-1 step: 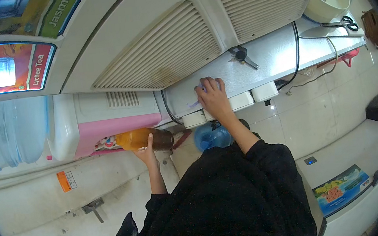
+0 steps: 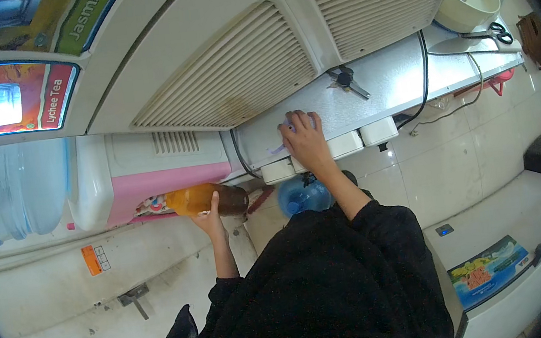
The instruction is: The person collects a printed receipt, organizes food containers and bags on a counter, retrieves a large bag of liquid from a refrigerator, and pours it into a plastic bottle.
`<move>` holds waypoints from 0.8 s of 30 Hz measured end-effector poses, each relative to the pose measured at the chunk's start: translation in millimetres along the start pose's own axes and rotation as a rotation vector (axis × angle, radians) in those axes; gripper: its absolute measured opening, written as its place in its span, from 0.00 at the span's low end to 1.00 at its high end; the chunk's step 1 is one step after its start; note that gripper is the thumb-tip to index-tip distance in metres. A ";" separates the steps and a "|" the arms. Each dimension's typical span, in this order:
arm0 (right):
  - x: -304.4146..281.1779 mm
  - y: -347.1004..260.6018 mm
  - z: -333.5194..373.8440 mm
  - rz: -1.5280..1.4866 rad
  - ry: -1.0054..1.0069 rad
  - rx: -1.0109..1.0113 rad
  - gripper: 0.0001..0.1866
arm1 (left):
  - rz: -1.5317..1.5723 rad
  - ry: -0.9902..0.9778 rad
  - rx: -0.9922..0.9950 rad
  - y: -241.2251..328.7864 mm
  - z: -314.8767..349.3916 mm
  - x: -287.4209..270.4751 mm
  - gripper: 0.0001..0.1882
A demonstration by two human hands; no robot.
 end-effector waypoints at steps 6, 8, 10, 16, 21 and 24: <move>-0.6 0.5 -0.4 0.011 -0.001 -0.003 0.12 | -0.034 -0.022 0.026 -10.6 -1.6 -4.1 0.39; -0.5 0.4 -0.5 0.010 -0.008 0.001 0.12 | -0.049 -0.014 0.046 -12.7 -1.7 -5.8 0.39; -1.3 1.0 -1.2 0.013 -0.014 0.009 0.12 | -0.054 -0.020 0.043 -14.1 -1.8 -5.9 0.39; 0.6 1.5 -0.4 0.012 0.002 0.010 0.12 | -0.046 -0.030 0.026 -21.7 -2.4 -8.8 0.39; -1.5 1.0 -0.9 0.002 0.001 0.012 0.12 | -0.054 -0.042 -0.026 -18.9 -2.3 -7.6 0.46; -0.1 1.4 -0.7 0.005 -0.002 0.017 0.12 | -0.046 -0.046 -0.021 -18.5 -2.1 -8.0 0.46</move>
Point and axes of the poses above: each hand's wrist, its own z-axis away from the middle knuckle, its own x-axis out of the palm, y = z × x, the point moved 5 cm from there along -z, towards the middle knuckle, and after that the axes turned 12 degrees about x, right-handed, at the moved point
